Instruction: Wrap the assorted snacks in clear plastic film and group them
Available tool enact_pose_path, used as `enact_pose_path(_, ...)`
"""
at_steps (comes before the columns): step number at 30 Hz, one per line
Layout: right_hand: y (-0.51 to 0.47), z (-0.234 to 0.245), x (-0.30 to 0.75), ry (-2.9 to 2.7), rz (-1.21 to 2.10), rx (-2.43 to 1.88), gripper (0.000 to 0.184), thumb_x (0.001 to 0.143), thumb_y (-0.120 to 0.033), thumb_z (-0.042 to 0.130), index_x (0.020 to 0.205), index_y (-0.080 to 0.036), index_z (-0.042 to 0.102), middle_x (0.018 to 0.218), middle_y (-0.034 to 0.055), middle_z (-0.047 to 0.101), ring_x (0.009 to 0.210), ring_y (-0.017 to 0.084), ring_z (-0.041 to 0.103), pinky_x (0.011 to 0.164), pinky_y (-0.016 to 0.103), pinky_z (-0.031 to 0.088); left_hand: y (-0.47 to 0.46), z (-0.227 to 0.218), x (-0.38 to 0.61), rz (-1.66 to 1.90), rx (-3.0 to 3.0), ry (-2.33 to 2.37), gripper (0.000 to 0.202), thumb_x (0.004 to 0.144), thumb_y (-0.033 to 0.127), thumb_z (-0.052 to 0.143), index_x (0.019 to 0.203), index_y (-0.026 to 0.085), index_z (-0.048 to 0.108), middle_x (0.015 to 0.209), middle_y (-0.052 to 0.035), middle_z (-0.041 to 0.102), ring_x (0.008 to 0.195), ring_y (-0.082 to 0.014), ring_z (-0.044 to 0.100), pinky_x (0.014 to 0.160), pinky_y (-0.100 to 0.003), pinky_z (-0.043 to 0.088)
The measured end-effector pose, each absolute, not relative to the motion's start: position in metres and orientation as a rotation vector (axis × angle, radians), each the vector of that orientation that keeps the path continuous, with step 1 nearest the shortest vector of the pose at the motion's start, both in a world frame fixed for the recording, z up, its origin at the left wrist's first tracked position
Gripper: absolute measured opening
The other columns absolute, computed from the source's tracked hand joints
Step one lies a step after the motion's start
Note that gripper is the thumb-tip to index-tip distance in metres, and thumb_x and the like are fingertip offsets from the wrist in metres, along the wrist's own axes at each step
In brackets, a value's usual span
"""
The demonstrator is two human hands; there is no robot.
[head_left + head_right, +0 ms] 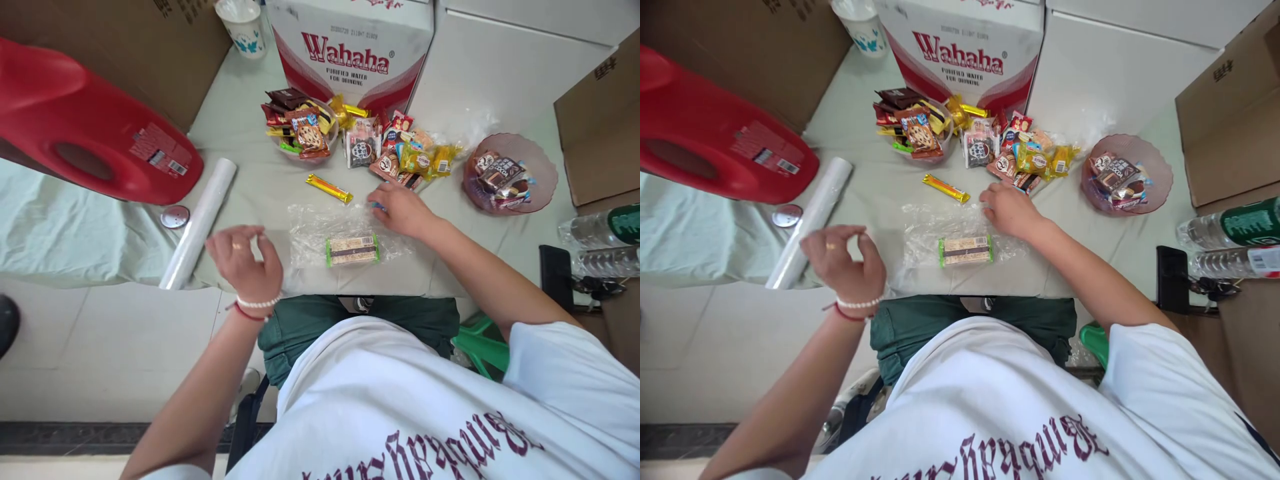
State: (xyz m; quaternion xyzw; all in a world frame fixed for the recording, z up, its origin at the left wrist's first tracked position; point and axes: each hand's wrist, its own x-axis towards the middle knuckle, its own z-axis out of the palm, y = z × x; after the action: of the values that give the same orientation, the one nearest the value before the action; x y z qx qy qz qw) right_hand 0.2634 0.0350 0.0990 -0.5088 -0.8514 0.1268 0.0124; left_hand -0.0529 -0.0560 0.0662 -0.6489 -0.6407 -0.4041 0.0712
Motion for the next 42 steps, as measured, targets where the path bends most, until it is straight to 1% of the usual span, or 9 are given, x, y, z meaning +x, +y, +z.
enact_pose_path(4,0.056,0.081,0.226,-2.777,0.504,-1.484,0.055,0.098,-0.039,0.064,0.146,-0.013,0.059,0.136,0.0186,0.065,0.123,0.033,0.054,0.101,0.043,0.044,-0.107,0.067,-0.006,-1.08,-2.507,-1.366,0.029,0.092,0.016,0.059,0.115,0.025,0.073,0.111,-0.0064,0.079,0.091,-0.0221,0.066,0.085,-0.04,0.044)
enact_pose_path(7,0.062,0.069,0.21,-2.807,0.476,-1.546,0.07,0.089,-0.043,0.076,0.15,-0.014,0.055,0.133,0.02,0.067,0.123,0.035,0.055,0.099,0.042,0.044,-0.107,0.055,0.022,-0.742,-2.736,-1.49,0.035,0.097,0.022,0.056,0.128,0.028,0.073,0.131,-0.0068,0.076,0.103,-0.0256,0.066,0.083,-0.043,0.042)
enact_pose_path(13,0.07,0.065,0.211,-2.629,0.844,-1.54,0.026,0.09,-0.027,0.07,0.111,-0.015,0.079,0.098,0.0081,0.077,0.089,0.02,0.065,0.08,0.028,0.042,-0.059,0.039,0.017,-0.775,-2.505,-2.113,0.043,0.1,0.04,0.054,0.137,0.025,0.068,0.147,-0.0115,0.067,0.128,-0.0358,0.055,0.103,-0.055,0.041)
enact_pose_path(18,0.08,0.056,0.222,-2.337,1.181,-1.381,0.029,0.088,-0.033,0.067,0.101,-0.011,0.081,0.087,0.0037,0.075,0.081,0.016,0.062,0.073,0.025,0.042,-0.026,0.023,0.001,-0.923,-2.367,-2.366,0.057,0.087,0.041,0.067,0.139,0.019,0.064,0.154,-0.0188,0.054,0.143,-0.0381,0.045,0.115,-0.057,0.04)
enact_pose_path(22,0.078,0.067,0.223,-2.348,1.227,-1.292,0.03,0.092,-0.03,0.063,0.105,-0.011,0.081,0.096,0.0052,0.079,0.09,0.018,0.067,0.081,0.026,0.046,-0.01,0.017,-0.001,-1.041,-2.326,-2.499,0.089,0.076,0.042,0.075,0.154,0.012,0.045,0.146,-0.0224,0.057,0.131,-0.0345,0.058,0.108,-0.048,0.049)
enact_pose_path(26,0.048,0.095,0.214,-2.593,1.023,-1.226,0.039,0.101,-0.023,0.051,0.13,-0.018,0.076,0.119,0.0076,0.078,0.104,0.019,0.069,0.09,0.028,0.046,0.0,0.025,-0.002,-0.788,-2.382,-2.699,0.068,0.079,0.046,0.07,0.138,0.013,0.061,0.111,-0.0142,0.073,0.102,-0.0315,0.069,0.094,-0.043,0.053)
enact_pose_path(30,-0.002,0.109,0.203,-3.05,0.688,-1.279,0.049,0.107,-0.025,0.043,0.153,-0.027,0.059,0.123,0.0123,0.073,0.102,0.025,0.069,0.079,0.03,0.043,0.009,0.034,-0.014,-0.896,-2.566,-2.804,0.037,0.077,0.037,0.066,0.106,0.017,0.075,0.082,-0.0053,0.071,0.079,-0.0239,0.066,0.08,-0.038,0.051)
enact_pose_path(35,-0.038,0.099,0.199,-3.206,0.449,-1.306,0.062,0.106,-0.016,0.036,0.164,-0.036,0.04,0.136,0.0158,0.063,0.107,0.029,0.066,0.073,0.033,0.042,0.012,0.05,-0.035,-1.458,-2.614,-3.003,0.023,0.069,0.03,0.071,0.087,0.016,0.073,0.076,-0.003,0.07,0.066,-0.0152,0.058,0.067,-0.032,0.048)
enact_pose_path(42,-0.053,0.079,0.203,-2.924,0.49,-1.333,0.049,0.104,-0.015,0.044,0.148,-0.025,0.061,0.129,0.0192,0.063,0.114,0.032,0.06,0.092,0.044,0.048,-0.032,0.067,0.01,-1.473,-2.697,-2.683,0.016,0.08,0.026,0.066,0.091,0.017,0.075,0.083,-0.0028,0.071,0.073,-0.0155,0.064,0.074,-0.031,0.054)
